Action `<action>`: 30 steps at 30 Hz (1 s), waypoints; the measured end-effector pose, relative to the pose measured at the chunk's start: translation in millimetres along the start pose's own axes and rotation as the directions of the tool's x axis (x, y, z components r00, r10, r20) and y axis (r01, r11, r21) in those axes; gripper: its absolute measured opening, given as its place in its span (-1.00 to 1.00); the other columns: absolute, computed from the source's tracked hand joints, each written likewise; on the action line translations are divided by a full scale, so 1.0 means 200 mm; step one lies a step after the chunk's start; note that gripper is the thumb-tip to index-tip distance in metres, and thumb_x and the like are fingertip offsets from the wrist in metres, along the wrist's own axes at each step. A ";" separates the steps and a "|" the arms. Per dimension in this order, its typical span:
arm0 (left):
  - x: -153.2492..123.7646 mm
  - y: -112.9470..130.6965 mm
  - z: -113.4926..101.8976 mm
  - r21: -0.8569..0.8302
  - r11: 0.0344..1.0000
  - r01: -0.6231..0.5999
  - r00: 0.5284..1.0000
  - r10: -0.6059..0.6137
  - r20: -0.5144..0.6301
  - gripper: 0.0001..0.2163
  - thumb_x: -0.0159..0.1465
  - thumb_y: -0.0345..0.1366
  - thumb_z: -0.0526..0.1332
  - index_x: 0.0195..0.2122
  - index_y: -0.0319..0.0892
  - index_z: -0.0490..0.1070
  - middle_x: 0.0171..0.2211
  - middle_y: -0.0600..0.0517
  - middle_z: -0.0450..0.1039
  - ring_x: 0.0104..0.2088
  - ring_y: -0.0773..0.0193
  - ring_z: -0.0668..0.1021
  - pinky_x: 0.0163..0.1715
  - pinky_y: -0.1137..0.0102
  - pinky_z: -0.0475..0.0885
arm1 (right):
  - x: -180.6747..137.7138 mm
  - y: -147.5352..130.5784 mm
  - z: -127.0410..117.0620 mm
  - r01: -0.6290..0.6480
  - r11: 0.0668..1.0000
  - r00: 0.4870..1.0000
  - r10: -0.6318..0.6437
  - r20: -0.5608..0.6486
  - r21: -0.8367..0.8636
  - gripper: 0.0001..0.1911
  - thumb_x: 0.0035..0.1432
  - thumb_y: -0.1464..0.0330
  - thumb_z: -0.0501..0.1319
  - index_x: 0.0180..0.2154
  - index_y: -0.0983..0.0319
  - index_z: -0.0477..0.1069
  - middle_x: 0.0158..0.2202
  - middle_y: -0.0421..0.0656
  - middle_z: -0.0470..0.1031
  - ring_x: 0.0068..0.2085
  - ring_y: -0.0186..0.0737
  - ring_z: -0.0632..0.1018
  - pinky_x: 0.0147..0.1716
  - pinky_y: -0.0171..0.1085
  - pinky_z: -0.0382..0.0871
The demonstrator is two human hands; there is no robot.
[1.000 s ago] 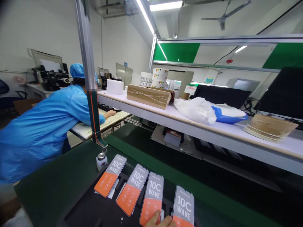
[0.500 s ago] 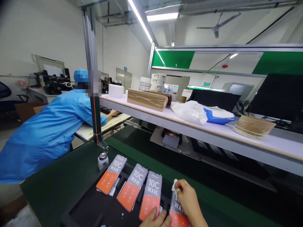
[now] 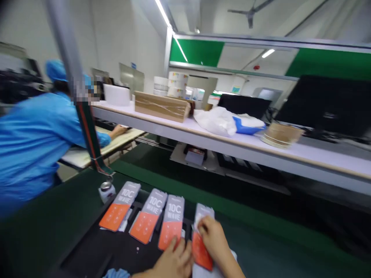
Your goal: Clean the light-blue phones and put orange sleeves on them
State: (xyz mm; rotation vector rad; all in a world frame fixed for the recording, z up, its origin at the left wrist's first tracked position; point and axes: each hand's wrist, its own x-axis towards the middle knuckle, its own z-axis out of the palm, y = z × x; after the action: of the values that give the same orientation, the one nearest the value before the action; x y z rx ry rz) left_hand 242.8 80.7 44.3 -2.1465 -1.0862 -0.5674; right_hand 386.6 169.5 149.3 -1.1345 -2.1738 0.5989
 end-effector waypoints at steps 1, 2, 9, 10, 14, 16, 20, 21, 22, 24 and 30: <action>0.00 -0.01 -0.05 -0.064 0.998 0.025 0.994 -0.018 0.111 -0.64 0.38 -0.10 0.06 0.02 -0.18 0.47 0.01 -0.14 0.48 -0.03 -0.05 0.47 -0.07 0.03 0.30 | 0.09 -0.04 -0.02 0.017 1.000 1.000 -0.017 -0.001 0.021 -0.83 -0.01 0.42 0.12 -0.59 0.17 0.38 -0.56 -0.18 0.43 -0.50 -0.21 0.44 -0.49 -0.31 0.31; 0.00 -0.02 -0.09 -0.118 0.992 0.039 0.977 -0.013 0.213 -0.60 0.38 -0.08 0.05 0.08 -0.20 0.43 0.08 -0.18 0.43 0.03 -0.09 0.43 -0.01 -0.03 0.25 | 0.17 -0.06 -0.04 0.000 1.000 1.000 0.001 -0.013 0.017 -0.83 -0.03 0.45 0.12 -0.59 0.17 0.38 -0.55 -0.19 0.43 -0.49 -0.22 0.43 -0.48 -0.32 0.30; 0.04 -0.04 -0.16 -0.260 0.958 0.120 0.906 0.001 0.424 -0.54 0.34 -0.14 0.13 0.24 -0.12 0.30 0.19 -0.21 0.33 0.10 -0.16 0.37 0.10 -0.12 0.09 | 0.28 0.09 -0.01 -0.052 0.999 0.999 0.052 0.000 0.016 -0.78 -0.13 0.63 0.14 -0.53 0.22 0.43 -0.43 -0.22 0.47 -0.37 -0.30 0.46 -0.32 -0.36 0.31; 0.05 -0.04 -0.17 -0.270 0.953 0.133 0.901 -0.003 0.435 -0.55 0.33 -0.17 0.13 0.24 -0.11 0.29 0.19 -0.20 0.33 0.11 -0.16 0.36 0.11 -0.12 0.10 | 0.22 0.09 0.00 -0.037 0.999 0.999 0.036 0.024 0.033 -0.77 -0.13 0.64 0.14 -0.53 0.21 0.43 -0.43 -0.23 0.47 -0.36 -0.30 0.47 -0.30 -0.36 0.32; 0.10 -0.11 -0.24 -0.372 0.900 0.227 0.881 -0.026 0.473 -0.63 0.32 -0.32 0.11 0.15 -0.14 0.38 0.15 -0.13 0.39 0.09 -0.03 0.39 0.17 -0.02 0.14 | -0.08 0.06 0.04 0.002 0.995 0.994 -0.013 0.109 0.101 -0.73 -0.16 0.68 0.13 -0.52 0.20 0.42 -0.43 -0.24 0.49 -0.31 -0.27 0.49 -0.23 -0.33 0.35; 0.12 -0.15 -0.28 -0.422 0.850 0.317 0.866 -0.078 0.494 -0.69 0.29 -0.42 0.10 0.03 -0.15 0.46 0.06 -0.06 0.46 0.05 0.07 0.42 0.20 0.10 0.16 | -0.21 0.03 0.05 0.005 0.993 0.992 -0.021 0.128 0.120 -0.72 -0.16 0.68 0.12 -0.51 0.20 0.42 -0.41 -0.23 0.50 -0.28 -0.26 0.50 -0.22 -0.32 0.36; 0.13 -0.17 -0.30 -0.451 0.799 0.398 0.859 -0.151 0.490 -0.59 0.24 -0.54 0.05 0.08 -0.15 0.40 0.16 -0.01 0.39 0.14 0.11 0.37 0.24 0.17 0.14 | -0.39 -0.01 0.08 0.027 0.992 0.988 -0.046 0.148 0.127 -0.71 -0.11 0.68 0.12 -0.46 0.19 0.44 -0.37 -0.20 0.50 -0.23 -0.23 0.51 -0.16 -0.29 0.36; 0.13 -0.16 -0.29 -0.454 0.805 0.380 0.862 -0.131 0.489 -0.53 0.23 -0.55 0.04 0.16 -0.15 0.33 0.22 -0.01 0.33 0.19 0.10 0.33 0.25 0.14 0.13 | -0.43 -0.02 0.08 0.028 0.991 0.986 -0.049 0.161 0.127 -0.70 -0.11 0.67 0.12 -0.45 0.19 0.45 -0.37 -0.20 0.50 -0.24 -0.23 0.51 -0.16 -0.29 0.36; 0.12 -0.15 -0.28 -0.459 0.815 0.353 0.864 -0.097 0.493 -0.48 0.22 -0.55 0.04 0.22 -0.14 0.26 0.26 -0.01 0.28 0.23 0.08 0.29 0.26 0.11 0.11 | -0.45 -0.02 0.07 0.023 0.990 0.982 -0.048 0.183 0.137 -0.71 -0.10 0.67 0.12 -0.46 0.19 0.45 -0.38 -0.20 0.49 -0.25 -0.24 0.51 -0.18 -0.30 0.37; 0.10 -0.12 -0.25 -0.461 0.839 0.289 0.863 -0.020 0.504 -0.42 0.22 -0.54 0.05 0.29 -0.12 0.16 0.30 0.01 0.21 0.29 0.06 0.22 0.25 0.07 0.12 | -0.48 -0.03 0.01 -0.002 0.981 0.974 -0.042 0.222 0.195 -0.74 -0.10 0.64 0.13 -0.48 0.19 0.45 -0.40 -0.21 0.49 -0.29 -0.26 0.52 -0.23 -0.32 0.38; 0.05 -0.08 -0.16 -0.393 0.909 0.142 0.879 0.067 0.472 -0.49 0.33 -0.43 0.03 0.31 -0.08 0.16 0.31 -0.02 0.19 0.32 0.02 0.19 0.23 0.00 0.14 | -0.18 0.04 -0.24 -0.008 0.988 0.993 0.025 -0.114 0.153 -0.87 -0.06 0.54 0.15 -0.52 0.21 0.40 -0.43 -0.20 0.45 -0.38 -0.27 0.47 -0.36 -0.33 0.34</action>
State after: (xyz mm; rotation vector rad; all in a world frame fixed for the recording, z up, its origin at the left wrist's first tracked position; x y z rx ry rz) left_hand 231.9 70.7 78.2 -2.7448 -1.3662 -0.3041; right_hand 440.5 149.9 167.6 -1.0794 -1.9864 0.6780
